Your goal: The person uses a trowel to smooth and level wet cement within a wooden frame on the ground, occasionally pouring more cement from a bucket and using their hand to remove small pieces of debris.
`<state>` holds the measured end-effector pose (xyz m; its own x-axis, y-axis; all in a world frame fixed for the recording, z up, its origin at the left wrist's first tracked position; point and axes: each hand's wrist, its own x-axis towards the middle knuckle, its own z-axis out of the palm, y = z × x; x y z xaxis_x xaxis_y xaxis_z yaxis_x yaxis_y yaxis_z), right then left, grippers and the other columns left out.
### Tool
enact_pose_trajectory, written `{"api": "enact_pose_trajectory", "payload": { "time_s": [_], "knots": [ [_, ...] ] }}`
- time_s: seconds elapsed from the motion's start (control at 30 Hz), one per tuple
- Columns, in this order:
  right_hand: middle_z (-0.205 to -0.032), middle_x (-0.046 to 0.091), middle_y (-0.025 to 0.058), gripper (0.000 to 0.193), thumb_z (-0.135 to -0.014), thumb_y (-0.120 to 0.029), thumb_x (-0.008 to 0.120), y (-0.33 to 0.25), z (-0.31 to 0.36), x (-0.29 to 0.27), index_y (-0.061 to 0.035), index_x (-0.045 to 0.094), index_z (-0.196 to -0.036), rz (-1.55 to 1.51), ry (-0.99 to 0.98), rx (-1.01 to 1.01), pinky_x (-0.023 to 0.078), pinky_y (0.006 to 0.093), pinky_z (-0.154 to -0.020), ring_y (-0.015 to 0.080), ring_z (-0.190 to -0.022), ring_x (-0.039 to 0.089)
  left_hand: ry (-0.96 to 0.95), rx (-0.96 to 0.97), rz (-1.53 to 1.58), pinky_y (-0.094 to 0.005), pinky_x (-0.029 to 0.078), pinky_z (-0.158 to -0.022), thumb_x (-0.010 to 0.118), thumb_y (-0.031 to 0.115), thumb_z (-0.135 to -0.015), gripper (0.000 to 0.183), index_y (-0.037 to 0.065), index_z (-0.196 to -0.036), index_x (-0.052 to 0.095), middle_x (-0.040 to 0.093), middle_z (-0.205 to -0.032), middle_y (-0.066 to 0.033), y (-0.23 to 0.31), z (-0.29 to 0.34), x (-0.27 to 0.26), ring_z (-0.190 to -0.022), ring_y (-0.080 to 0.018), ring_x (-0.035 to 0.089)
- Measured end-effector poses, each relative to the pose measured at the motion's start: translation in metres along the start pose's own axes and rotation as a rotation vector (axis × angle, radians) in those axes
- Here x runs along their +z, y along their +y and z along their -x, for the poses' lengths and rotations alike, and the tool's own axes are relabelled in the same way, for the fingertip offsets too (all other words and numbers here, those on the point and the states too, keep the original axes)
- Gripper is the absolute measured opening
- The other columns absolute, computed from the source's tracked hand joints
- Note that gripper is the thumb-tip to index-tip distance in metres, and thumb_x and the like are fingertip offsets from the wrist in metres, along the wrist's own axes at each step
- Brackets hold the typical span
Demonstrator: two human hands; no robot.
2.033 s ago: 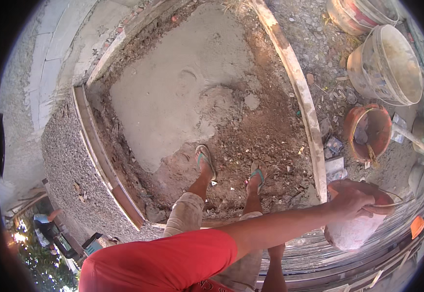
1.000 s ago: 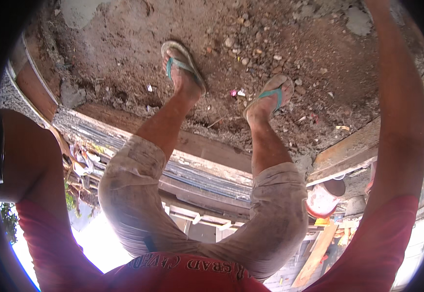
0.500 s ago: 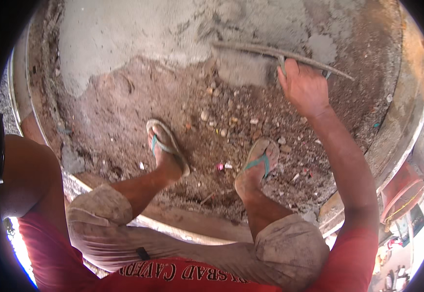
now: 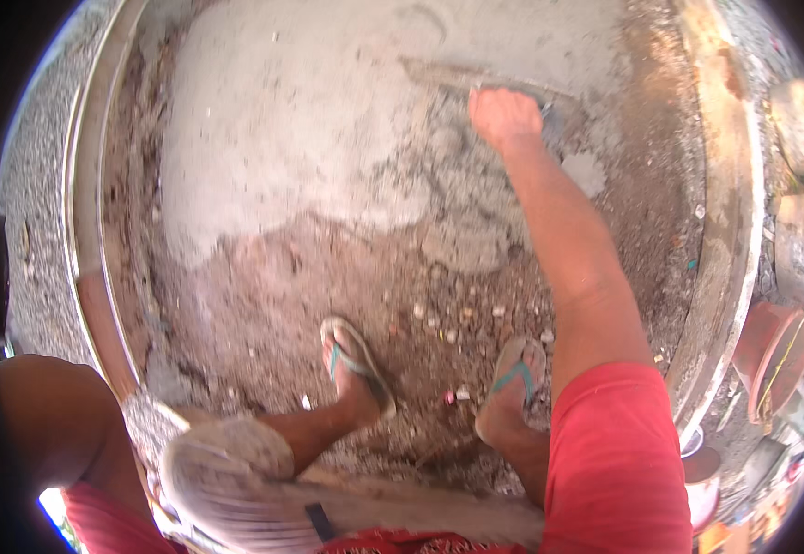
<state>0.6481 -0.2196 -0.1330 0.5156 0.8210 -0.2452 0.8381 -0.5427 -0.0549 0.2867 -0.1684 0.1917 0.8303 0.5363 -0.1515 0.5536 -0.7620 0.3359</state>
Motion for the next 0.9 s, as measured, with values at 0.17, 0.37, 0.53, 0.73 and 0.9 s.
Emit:
{"api": "enact_pose_trajectory", "payload": {
  "time_s": [0.17,0.37,0.53,0.73,0.9],
  "knots": [
    [-0.095,0.074,0.0204,0.06,-0.1,-0.05,0.041,-0.038,0.079,0.014,0.0013,0.07,-0.112,-0.11,-0.29,-0.158,0.054,0.0519,-0.09,0.039,-0.098,0.071,0.021,-0.011,-0.078,-0.0476,0.051,-0.097,0.077,0.044,-0.084,0.049,0.006,-0.114,0.07,0.063,-0.129,-0.0169,0.027,0.058,-0.095,-0.116,-0.0345,0.061],
    [-0.107,0.07,0.0229,0.044,-0.103,-0.04,0.045,-0.014,0.194,0.058,-0.0015,0.06,-0.117,0.189,0.409,-0.444,0.058,0.0514,-0.075,0.0366,-0.085,0.071,-0.548,0.387,0.199,-0.0475,0.052,-0.092,0.076,0.038,-0.081,0.057,0.01,-0.129,0.064,0.062,-0.128,-0.0137,0.066,0.109,-0.042,-0.11,-0.0347,0.062],
    [-0.089,0.071,0.0198,0.038,-0.106,-0.038,0.047,0.036,0.228,-0.059,-0.0006,0.053,-0.107,-0.063,-0.227,-0.096,0.058,0.0536,-0.066,0.0391,-0.074,0.071,-0.644,0.522,-0.199,-0.0478,0.052,-0.102,0.074,0.042,-0.087,0.05,0.011,-0.126,0.067,0.063,-0.133,-0.0102,0.037,0.031,-0.028,-0.116,-0.0265,0.063],
    [-0.084,0.07,0.0278,0.041,-0.1,-0.041,0.055,0.099,0.293,-0.089,-0.0006,0.053,-0.106,-0.172,-0.101,0.192,0.055,0.0572,-0.074,0.0474,-0.081,0.069,-0.142,0.412,-0.22,-0.0429,0.052,-0.097,0.071,0.024,-0.09,0.026,0.015,-0.113,0.073,0.071,-0.113,-0.0079,0.009,-0.214,0.145,-0.113,-0.0274,0.065],
    [-0.076,0.063,0.031,0.037,-0.097,-0.033,0.063,0.091,0.326,-0.021,0.0017,0.054,-0.092,-0.549,-0.055,0.394,0.049,0.057,-0.068,0.0526,-0.077,0.063,-0.285,0.103,-0.132,-0.0439,0.051,-0.099,0.071,0.026,-0.088,0.036,0.018,-0.124,0.068,0.068,-0.116,-0.0106,0.035,-0.334,0.286,-0.121,-0.0293,0.061]
  ]
}}
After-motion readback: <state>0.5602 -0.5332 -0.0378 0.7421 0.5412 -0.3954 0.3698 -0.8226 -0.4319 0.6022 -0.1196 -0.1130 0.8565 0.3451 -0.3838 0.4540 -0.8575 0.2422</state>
